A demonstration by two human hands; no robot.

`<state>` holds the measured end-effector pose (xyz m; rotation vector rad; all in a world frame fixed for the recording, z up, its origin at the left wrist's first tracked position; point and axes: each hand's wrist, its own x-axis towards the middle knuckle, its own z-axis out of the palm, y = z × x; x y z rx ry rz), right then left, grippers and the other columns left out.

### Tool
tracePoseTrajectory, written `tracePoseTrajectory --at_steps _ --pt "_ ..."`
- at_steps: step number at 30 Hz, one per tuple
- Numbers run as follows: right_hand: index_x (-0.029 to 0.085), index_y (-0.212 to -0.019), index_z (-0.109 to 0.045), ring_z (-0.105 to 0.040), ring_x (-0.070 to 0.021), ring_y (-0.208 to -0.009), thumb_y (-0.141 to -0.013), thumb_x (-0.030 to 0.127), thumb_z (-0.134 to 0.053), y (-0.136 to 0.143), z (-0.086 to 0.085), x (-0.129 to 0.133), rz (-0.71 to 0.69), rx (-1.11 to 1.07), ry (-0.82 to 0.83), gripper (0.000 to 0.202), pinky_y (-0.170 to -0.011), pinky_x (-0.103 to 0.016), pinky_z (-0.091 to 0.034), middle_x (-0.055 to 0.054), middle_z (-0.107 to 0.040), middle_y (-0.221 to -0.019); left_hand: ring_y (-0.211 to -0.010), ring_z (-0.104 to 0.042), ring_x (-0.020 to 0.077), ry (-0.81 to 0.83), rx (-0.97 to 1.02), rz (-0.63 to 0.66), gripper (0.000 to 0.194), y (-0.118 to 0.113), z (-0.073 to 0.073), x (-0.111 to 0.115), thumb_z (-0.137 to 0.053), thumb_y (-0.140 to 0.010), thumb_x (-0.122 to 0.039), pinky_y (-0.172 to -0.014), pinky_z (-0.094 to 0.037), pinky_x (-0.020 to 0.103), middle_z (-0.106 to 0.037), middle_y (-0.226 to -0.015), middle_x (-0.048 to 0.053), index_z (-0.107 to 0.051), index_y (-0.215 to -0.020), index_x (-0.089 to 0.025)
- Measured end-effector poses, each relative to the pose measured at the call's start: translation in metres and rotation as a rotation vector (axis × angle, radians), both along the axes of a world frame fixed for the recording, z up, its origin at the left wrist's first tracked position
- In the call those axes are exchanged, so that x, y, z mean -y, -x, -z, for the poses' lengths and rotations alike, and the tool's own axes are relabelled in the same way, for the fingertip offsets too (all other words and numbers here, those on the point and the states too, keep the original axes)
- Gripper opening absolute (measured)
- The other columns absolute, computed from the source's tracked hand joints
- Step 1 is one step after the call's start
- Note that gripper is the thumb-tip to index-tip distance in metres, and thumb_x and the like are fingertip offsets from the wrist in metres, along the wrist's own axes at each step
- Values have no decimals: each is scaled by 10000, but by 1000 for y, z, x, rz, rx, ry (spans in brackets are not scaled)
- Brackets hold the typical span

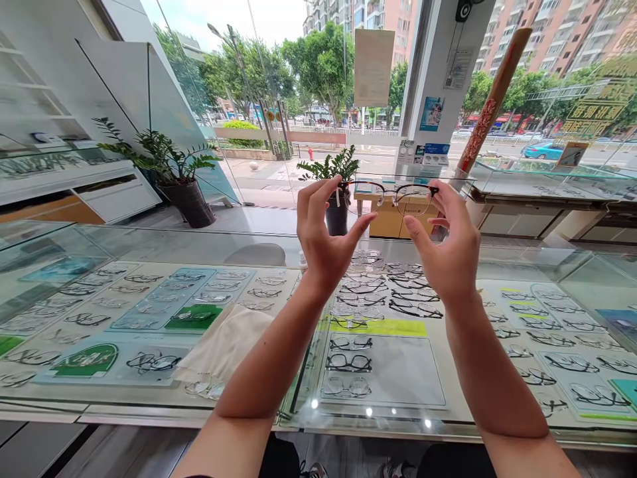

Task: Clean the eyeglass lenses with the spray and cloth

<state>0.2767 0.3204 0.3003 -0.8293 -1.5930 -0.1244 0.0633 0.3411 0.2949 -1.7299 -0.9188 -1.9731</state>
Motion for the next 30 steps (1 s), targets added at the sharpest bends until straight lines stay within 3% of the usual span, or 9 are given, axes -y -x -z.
tracePoseTrajectory --at_steps 12,23,30 --pt "332 -1633 -470 -646 -386 -1432 -1034 490 -650 -1 2 -2 -45 9 137 645 -975 -551 -675 -138 -674 -1531 -1315 -611 310 -80 -68 -58 730 -1 -1 5 -858 -865 -600 -1062 -573 455 -660 -1352 106 -596 -1470 -287" --pt "338 -1582 -499 -706 -344 -1285 -1005 421 -677 1 -3 4 14 -4 29 610 -924 -536 -676 -117 -634 -1555 -1338 -626 325 -37 -21 -27 740 -2 1 1 -846 -854 -652 -995 -603 433 -681 -1376 122 -599 -1449 -287" --pt "361 -1593 -489 -696 -333 -1237 -1001 424 -664 3 -4 7 54 -8 -34 620 -915 -544 -660 -108 -622 -1527 -1311 -662 300 25 8 80 719 -1 2 -2 -851 -880 -582 -961 -606 406 -663 -1425 112 -589 -1488 -301"
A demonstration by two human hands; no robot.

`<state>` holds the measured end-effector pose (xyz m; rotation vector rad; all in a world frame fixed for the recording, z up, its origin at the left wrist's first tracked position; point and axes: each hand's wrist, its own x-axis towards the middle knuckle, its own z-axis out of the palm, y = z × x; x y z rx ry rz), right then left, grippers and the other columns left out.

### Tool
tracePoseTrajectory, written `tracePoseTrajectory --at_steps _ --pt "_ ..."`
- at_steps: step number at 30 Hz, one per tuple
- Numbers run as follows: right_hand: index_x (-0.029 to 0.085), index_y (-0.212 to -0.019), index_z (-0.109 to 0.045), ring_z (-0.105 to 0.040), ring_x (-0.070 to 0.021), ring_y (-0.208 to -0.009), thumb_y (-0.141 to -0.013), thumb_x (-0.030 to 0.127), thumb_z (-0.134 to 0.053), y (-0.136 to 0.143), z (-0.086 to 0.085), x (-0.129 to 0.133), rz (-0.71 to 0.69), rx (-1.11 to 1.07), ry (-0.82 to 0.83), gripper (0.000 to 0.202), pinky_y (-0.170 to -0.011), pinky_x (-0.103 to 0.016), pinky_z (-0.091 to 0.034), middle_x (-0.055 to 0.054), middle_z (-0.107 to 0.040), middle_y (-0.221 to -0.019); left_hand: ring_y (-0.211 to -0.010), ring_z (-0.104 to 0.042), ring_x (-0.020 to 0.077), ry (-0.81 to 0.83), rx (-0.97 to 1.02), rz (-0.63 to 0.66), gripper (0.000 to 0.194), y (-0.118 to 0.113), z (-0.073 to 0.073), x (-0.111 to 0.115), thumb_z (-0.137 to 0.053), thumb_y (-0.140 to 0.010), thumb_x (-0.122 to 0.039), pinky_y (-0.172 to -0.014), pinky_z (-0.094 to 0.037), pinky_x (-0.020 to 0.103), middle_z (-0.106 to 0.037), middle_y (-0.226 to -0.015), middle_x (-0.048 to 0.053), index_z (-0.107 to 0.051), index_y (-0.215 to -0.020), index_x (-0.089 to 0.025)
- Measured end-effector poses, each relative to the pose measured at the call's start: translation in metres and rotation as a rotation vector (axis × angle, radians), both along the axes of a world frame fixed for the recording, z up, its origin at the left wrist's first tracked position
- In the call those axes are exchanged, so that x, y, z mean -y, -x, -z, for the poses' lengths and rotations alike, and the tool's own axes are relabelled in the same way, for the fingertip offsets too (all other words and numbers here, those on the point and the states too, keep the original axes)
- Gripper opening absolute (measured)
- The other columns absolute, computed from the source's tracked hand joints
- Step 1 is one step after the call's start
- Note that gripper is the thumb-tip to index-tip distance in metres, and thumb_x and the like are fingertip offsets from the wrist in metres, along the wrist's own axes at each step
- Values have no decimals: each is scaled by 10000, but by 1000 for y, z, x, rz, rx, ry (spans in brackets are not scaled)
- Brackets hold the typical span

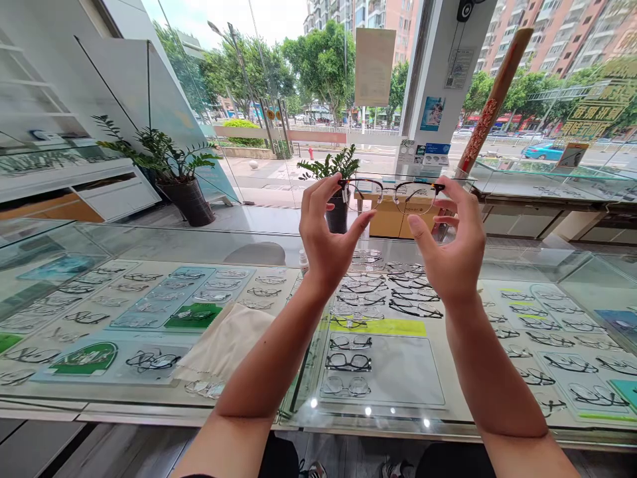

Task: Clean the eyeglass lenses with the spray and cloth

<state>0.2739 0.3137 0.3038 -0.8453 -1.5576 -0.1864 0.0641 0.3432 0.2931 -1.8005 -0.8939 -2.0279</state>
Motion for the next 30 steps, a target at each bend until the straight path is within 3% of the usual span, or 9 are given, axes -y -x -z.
tracePoseTrajectory --at_steps 11,20,30 --pt "344 -1543 -539 -662 -339 -1261 -998 478 -678 1 -1 1 33 2 -60 578 -992 -569 -609 -108 -647 -1419 -1278 -705 289 147 50 137 712 -3 3 -2 -823 -913 -542 -991 -613 433 -671 -1478 95 -548 -1540 -349" --pt "321 -1514 -561 -672 -325 -1238 -1002 509 -658 4 -3 5 48 -2 -15 553 -991 -566 -616 -113 -679 -1354 -1201 -705 268 169 87 98 666 -8 0 6 -827 -903 -530 -905 -600 403 -682 -1421 86 -577 -1494 -354" --pt "346 -1499 -586 -663 -329 -1292 -992 509 -692 2 0 1 -45 -35 109 543 -1073 -597 -579 -96 -685 -1422 -1202 -667 269 147 97 7 684 -10 -4 14 -857 -873 -546 -905 -585 397 -664 -1408 89 -580 -1463 -340"
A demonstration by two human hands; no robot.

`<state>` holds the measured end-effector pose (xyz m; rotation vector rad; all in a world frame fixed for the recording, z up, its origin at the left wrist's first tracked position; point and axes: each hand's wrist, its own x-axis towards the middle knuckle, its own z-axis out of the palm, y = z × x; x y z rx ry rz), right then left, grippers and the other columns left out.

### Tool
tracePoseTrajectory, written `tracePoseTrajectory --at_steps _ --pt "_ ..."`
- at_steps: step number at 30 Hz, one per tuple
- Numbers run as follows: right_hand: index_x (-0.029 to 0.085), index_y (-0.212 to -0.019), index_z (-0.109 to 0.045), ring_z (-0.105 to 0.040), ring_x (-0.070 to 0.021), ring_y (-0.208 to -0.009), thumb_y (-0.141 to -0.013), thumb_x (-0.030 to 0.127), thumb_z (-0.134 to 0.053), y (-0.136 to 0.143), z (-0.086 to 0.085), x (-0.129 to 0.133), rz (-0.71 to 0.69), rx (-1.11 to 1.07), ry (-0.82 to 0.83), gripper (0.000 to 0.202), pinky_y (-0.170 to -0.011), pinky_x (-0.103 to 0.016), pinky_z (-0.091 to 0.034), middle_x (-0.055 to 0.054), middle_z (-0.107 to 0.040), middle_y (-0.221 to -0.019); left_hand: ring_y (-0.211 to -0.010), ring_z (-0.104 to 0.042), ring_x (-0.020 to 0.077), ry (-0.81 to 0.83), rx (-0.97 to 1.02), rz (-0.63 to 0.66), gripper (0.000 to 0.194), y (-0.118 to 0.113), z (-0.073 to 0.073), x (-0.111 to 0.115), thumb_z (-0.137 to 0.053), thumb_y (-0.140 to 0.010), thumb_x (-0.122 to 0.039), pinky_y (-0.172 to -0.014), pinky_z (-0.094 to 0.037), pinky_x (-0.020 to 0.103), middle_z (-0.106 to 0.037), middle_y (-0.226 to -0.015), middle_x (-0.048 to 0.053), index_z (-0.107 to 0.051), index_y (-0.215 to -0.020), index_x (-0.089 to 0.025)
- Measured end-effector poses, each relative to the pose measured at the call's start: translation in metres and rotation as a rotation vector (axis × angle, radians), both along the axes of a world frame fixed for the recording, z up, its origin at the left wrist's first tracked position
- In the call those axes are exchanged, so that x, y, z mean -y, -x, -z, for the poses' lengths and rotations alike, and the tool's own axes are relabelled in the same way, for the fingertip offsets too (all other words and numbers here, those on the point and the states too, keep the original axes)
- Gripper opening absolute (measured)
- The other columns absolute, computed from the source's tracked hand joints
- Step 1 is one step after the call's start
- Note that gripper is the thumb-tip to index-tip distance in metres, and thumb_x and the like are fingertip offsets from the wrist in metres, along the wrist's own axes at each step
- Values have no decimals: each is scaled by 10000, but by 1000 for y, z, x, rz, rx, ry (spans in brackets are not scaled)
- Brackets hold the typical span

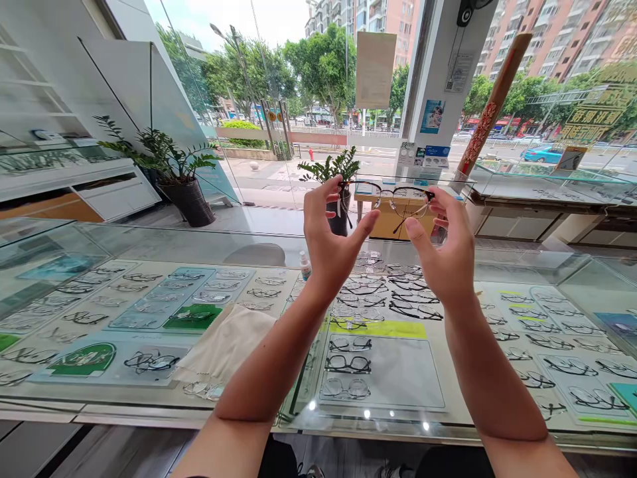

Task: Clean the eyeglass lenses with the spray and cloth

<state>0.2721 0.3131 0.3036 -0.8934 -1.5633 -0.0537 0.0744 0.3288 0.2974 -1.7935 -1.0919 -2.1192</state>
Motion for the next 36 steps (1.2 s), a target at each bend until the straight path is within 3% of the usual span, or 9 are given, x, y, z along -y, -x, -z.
tracePoseTrajectory --at_steps 10,14,21,27,36 --pt "351 -1570 -537 -666 -324 -1370 -1021 565 -666 2 5 -2 -117 -29 179 603 -1113 -616 -548 -118 -720 -1457 -1329 -585 322 -85 -13 -67 699 -2 -4 8 -861 -866 -559 -1019 -539 456 -640 -1416 102 -590 -1467 -328" --pt "354 -1558 -549 -684 -321 -1307 -1020 582 -659 2 6 -3 -93 -21 154 594 -1093 -615 -554 -112 -731 -1417 -1325 -584 321 -72 -5 -65 699 -3 -4 8 -856 -868 -573 -1025 -539 461 -645 -1416 100 -591 -1466 -327" --pt "327 -1520 -566 -680 -312 -1252 -1017 582 -654 6 5 0 -33 -45 102 571 -1043 -574 -579 -113 -719 -1339 -1167 -643 274 -30 32 -63 672 -5 0 4 -852 -878 -563 -866 -551 398 -657 -1372 97 -596 -1451 -325" --pt "302 -1475 -559 -667 -335 -1261 -1004 573 -670 4 5 -1 50 -50 4 555 -1042 -583 -573 -133 -688 -1333 -1163 -656 263 73 107 33 641 -11 7 0 -848 -882 -566 -873 -561 394 -672 -1333 87 -594 -1425 -338" --pt "326 -1454 -570 -673 -352 -1234 -1007 542 -670 1 2 -1 84 -30 -88 507 -1047 -631 -570 -123 -672 -1325 -1135 -676 254 113 116 63 589 -16 12 -1 -833 -903 -549 -844 -574 386 -695 -1290 91 -589 -1393 -333"
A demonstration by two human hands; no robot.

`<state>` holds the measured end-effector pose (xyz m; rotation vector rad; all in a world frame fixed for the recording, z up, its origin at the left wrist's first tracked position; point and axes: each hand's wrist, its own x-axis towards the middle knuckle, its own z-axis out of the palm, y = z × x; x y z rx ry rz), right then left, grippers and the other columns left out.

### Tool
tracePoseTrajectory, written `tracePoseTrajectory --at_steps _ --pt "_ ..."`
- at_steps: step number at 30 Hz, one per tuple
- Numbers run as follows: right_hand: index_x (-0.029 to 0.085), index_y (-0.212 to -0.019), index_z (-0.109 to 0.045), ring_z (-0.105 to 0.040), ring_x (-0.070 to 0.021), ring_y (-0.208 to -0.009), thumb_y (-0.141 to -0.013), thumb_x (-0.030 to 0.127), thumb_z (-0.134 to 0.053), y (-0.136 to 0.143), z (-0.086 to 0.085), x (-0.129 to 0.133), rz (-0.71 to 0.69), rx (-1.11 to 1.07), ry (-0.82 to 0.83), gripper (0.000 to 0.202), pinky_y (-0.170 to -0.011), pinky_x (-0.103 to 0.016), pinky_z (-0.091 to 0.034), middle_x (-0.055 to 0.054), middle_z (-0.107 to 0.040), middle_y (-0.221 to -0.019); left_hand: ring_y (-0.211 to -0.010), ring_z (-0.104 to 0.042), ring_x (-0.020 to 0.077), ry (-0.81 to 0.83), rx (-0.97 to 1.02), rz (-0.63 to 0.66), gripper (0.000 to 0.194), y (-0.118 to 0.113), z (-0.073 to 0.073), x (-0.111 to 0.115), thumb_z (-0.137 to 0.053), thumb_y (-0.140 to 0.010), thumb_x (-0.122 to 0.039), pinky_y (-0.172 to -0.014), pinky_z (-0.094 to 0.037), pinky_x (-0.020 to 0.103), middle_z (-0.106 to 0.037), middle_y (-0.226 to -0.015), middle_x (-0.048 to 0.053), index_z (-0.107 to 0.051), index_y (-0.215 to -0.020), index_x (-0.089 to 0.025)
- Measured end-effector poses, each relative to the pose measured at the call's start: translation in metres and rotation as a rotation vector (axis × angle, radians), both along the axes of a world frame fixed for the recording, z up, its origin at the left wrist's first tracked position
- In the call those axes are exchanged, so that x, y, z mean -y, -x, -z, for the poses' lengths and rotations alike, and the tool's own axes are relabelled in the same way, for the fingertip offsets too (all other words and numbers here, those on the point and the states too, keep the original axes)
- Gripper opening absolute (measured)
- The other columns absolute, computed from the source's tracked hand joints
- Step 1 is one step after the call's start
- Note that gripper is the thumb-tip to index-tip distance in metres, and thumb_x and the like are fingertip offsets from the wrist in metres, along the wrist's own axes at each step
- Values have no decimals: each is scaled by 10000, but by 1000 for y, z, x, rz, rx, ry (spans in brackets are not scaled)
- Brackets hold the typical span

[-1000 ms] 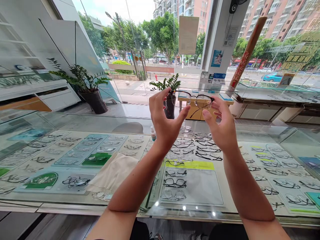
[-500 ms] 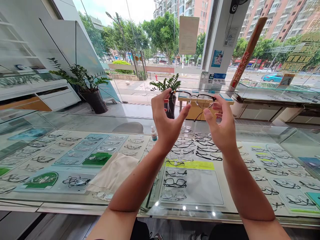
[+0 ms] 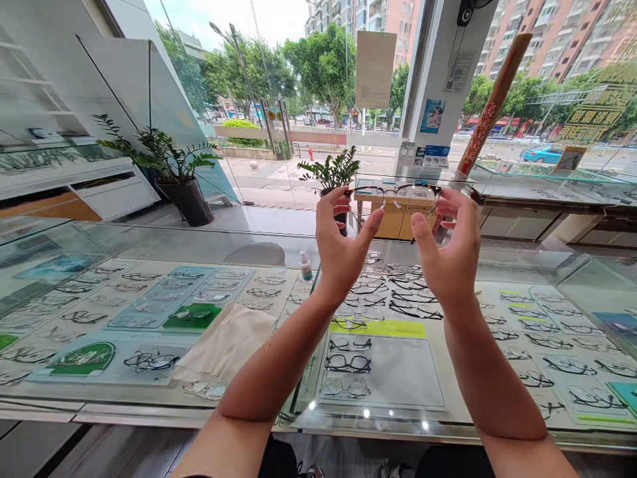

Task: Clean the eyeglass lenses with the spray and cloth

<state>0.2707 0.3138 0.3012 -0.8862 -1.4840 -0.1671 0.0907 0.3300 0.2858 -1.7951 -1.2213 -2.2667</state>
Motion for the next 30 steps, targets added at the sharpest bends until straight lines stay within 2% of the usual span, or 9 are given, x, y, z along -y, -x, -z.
tracePoseTrajectory --at_steps 5,14,19,24,30 --pt "330 -1461 -573 -673 -357 -1231 -1005 538 -673 1 -1 2 32 22 -18 510 -1047 -646 -574 -119 -676 -1306 -1124 -681 247 8 6 6 587 -1 4 -3 -835 -905 -532 -831 -578 382 -689 -1296 94 -580 -1391 -325" --pt "341 -1472 -581 -658 -369 -1284 -1007 515 -670 5 -6 11 31 47 -16 504 -1082 -667 -566 -118 -683 -1347 -1210 -656 257 22 58 10 597 -2 1 -2 -859 -889 -513 -913 -582 399 -683 -1322 96 -571 -1372 -313" --pt "344 -1475 -590 -665 -343 -1328 -1025 507 -620 2 -3 3 -146 -93 26 479 -1070 -610 -594 -112 -679 -1417 -1224 -650 252 -50 7 -23 621 0 2 -4 -832 -912 -516 -940 -584 392 -654 -1352 93 -532 -1422 -325" --pt "270 -1341 -695 -718 -324 -1266 -1062 501 -566 -4 -5 -4 -333 -309 19 385 -1023 -556 -624 -128 -735 -1333 -1346 -596 282 -239 -51 -40 704 -1 1 -4 -824 -904 -542 -1067 -555 428 -576 -1445 96 -475 -1482 -343" --pt "269 -1192 -752 -731 -261 -1199 -1040 513 -650 -4 -7 -5 -406 -430 94 305 -967 -437 -629 -85 -759 -1269 -1360 -586 291 -377 -104 -110 710 -3 0 -3 -809 -918 -523 -1031 -564 419 -556 -1453 101 -454 -1502 -329"
